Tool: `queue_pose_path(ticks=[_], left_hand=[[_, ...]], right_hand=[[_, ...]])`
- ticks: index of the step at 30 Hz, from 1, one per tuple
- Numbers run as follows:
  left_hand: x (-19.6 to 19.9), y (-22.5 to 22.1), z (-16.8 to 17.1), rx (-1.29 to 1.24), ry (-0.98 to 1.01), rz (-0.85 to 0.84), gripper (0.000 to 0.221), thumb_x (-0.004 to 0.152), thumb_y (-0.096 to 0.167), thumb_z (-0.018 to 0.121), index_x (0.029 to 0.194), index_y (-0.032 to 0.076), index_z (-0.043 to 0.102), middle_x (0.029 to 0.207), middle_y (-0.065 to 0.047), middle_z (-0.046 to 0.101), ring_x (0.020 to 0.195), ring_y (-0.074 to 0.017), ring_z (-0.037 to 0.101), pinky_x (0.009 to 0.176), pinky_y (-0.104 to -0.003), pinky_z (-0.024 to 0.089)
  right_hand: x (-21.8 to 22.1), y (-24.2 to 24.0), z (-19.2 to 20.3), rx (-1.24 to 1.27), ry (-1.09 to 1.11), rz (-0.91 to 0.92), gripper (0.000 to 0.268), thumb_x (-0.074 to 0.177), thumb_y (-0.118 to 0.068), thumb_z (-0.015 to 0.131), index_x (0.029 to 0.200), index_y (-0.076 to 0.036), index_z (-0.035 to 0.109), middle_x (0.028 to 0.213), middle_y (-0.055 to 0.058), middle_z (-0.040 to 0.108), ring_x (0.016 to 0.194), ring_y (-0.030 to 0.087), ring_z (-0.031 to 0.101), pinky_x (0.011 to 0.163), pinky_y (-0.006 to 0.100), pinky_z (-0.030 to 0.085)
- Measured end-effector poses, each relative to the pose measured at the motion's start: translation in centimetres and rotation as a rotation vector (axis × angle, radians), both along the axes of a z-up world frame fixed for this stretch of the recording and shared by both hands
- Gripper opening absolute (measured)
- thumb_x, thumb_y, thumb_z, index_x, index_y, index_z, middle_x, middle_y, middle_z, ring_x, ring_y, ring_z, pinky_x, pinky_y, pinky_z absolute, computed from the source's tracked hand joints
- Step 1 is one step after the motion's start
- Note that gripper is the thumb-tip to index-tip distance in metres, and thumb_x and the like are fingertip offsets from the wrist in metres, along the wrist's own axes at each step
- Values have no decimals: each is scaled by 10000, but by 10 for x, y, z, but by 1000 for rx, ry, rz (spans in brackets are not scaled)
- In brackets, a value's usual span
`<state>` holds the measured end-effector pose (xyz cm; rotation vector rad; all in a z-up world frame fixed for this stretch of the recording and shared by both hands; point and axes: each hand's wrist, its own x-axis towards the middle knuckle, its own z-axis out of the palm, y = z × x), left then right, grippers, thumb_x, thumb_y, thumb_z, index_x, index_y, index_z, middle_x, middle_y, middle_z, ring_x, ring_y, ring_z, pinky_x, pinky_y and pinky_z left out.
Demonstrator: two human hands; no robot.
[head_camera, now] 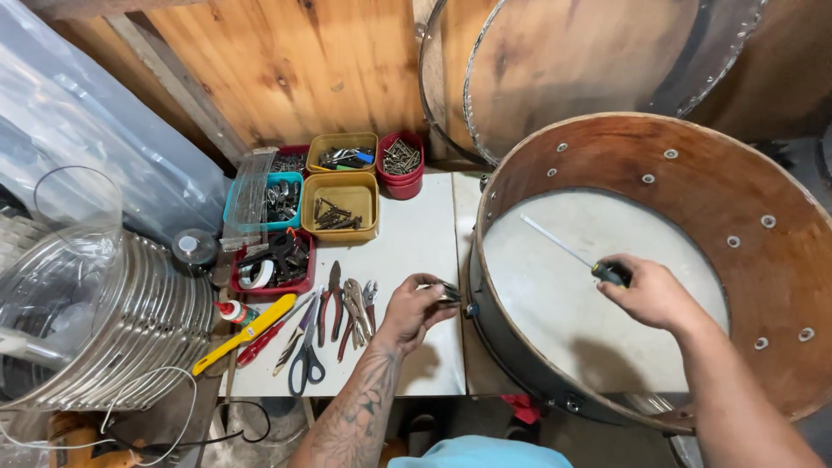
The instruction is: Repairing a drum by adjusting and installing hardware components using a screwdriver
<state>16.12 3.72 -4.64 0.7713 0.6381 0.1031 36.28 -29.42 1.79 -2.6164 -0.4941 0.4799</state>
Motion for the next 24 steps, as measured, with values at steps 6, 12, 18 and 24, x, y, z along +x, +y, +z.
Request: queue_pose_path(ticks=[6,12,18,24], left_hand=[[20,-9,-8,589,45,-99,343,807,-111,726,1082,69,625,1040,-145,717,936,-227,729,761,-320,648],[22,-17,-20,743,105,-115,351,791,-62,739,1098,99,684,1058,-98,759,919,-179,745,841,-265,620],[23,-25,-15,753,65,-106,342,777,-41,739,1079,112,689,1001,-87,752,867,-179,755,821,-260,618],[25,-27,-11,802,56,-148,377,792,-9,751,1150,77,671,1072,-137,713,856,-202,712,803,-280,589]], right_hand=[[3,-6,11,-150,50,54,392,793,-224,745,1180,-278,774,1085,-24,828,913,183,751,817,303,554],[21,-20,-24,-303,-113,154,368,825,-373,676,1180,-422,760,1210,-160,778,1202,148,684,1076,336,397],[15,-12,-23,-288,-106,172,351,856,-351,638,1182,-414,751,1232,-173,754,1213,147,661,1052,379,377],[12,-5,-26,-312,-169,226,394,838,-396,684,1227,-446,721,1241,-191,730,1242,147,635,1022,411,461]])
